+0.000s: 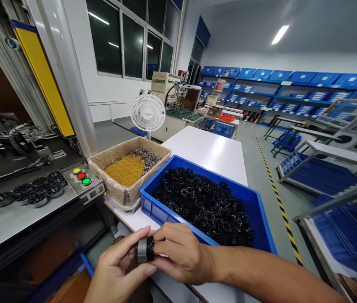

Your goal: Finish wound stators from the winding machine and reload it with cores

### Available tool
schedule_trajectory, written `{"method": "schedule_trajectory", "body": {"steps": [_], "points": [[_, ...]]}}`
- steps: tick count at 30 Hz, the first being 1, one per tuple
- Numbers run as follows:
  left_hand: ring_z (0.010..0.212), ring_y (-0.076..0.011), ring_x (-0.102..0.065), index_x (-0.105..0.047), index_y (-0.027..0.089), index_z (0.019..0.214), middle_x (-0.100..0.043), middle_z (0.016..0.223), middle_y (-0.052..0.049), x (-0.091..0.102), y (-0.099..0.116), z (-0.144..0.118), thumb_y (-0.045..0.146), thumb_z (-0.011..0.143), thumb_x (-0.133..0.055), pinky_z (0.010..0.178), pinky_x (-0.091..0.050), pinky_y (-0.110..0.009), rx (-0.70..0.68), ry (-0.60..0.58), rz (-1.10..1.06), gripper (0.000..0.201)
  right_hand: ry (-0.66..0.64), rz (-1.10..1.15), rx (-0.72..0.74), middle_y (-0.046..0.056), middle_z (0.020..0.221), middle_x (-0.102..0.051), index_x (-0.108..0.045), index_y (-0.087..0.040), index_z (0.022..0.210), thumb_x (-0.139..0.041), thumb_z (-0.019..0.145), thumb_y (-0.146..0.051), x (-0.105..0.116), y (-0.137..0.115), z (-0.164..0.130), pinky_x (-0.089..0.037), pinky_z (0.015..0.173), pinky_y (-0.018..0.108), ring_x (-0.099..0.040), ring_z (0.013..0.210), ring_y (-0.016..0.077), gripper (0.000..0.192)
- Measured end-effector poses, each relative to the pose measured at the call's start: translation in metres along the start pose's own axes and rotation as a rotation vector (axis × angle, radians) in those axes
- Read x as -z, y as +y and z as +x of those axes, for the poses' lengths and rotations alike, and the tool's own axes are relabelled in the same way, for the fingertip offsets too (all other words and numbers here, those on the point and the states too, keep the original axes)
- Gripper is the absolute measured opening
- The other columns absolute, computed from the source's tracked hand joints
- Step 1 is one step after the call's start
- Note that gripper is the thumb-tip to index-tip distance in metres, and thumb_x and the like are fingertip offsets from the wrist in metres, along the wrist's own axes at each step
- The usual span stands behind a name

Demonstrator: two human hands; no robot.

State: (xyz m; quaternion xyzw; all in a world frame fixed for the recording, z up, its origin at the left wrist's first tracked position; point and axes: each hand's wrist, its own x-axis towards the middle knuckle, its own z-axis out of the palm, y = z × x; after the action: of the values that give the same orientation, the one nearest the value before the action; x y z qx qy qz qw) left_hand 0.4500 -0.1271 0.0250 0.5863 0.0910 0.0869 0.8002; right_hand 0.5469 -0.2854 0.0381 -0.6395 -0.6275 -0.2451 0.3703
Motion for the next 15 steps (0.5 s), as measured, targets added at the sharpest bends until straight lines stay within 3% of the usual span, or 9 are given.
{"method": "schedule_trajectory", "body": {"steps": [4, 6, 10, 15], "points": [[0.09, -0.0259, -0.075, -0.077, 0.024, 0.104, -0.08, 0.098, -0.006, 0.002, -0.004, 0.001, 0.031, 0.059, -0.089, 0.086, -0.06, -0.031, -0.116, 0.067, 0.133, 0.047, 0.002, 0.034, -0.002, 0.008, 0.08, -0.065, -0.06, -0.013, 0.092, -0.054, 0.091, -0.017, 0.001, 0.003, 0.001, -0.051, 0.064, 0.025, -0.061, 0.073, 0.0152, 0.006], [0.088, -0.0253, -0.076, -0.077, 0.024, 0.103, -0.08, 0.097, -0.006, 0.006, -0.003, 0.002, 0.03, 0.06, -0.088, 0.084, -0.06, -0.029, -0.141, 0.059, 0.173, 0.045, 0.033, 0.043, -0.04, 0.009, 0.085, -0.065, -0.059, -0.012, 0.1, -0.059, 0.089, -0.017, 0.002, 0.003, 0.001, -0.053, 0.067, 0.026, -0.062, 0.077, 0.0158, 0.012], [0.085, -0.0254, -0.076, -0.079, 0.024, 0.097, -0.081, 0.093, -0.005, 0.01, 0.0, 0.003, 0.028, 0.057, -0.09, 0.08, -0.061, -0.027, -0.113, -0.019, 0.214, 0.041, 0.014, 0.01, -0.018, 0.013, 0.096, -0.065, -0.057, -0.01, 0.112, -0.063, 0.088, -0.016, 0.003, 0.003, 0.001, -0.055, 0.076, 0.032, -0.062, 0.088, 0.0192, 0.026], [0.087, -0.0274, -0.076, -0.079, 0.023, 0.096, -0.081, 0.094, -0.006, 0.009, 0.002, 0.0, 0.031, 0.053, -0.092, 0.08, -0.061, -0.028, -0.042, 0.018, 0.163, 0.045, 0.004, -0.014, 0.031, 0.014, 0.096, -0.065, -0.056, -0.008, 0.117, -0.062, 0.092, -0.026, 0.005, 0.006, -0.001, -0.054, 0.076, 0.036, -0.061, 0.089, 0.0203, 0.031]]}}
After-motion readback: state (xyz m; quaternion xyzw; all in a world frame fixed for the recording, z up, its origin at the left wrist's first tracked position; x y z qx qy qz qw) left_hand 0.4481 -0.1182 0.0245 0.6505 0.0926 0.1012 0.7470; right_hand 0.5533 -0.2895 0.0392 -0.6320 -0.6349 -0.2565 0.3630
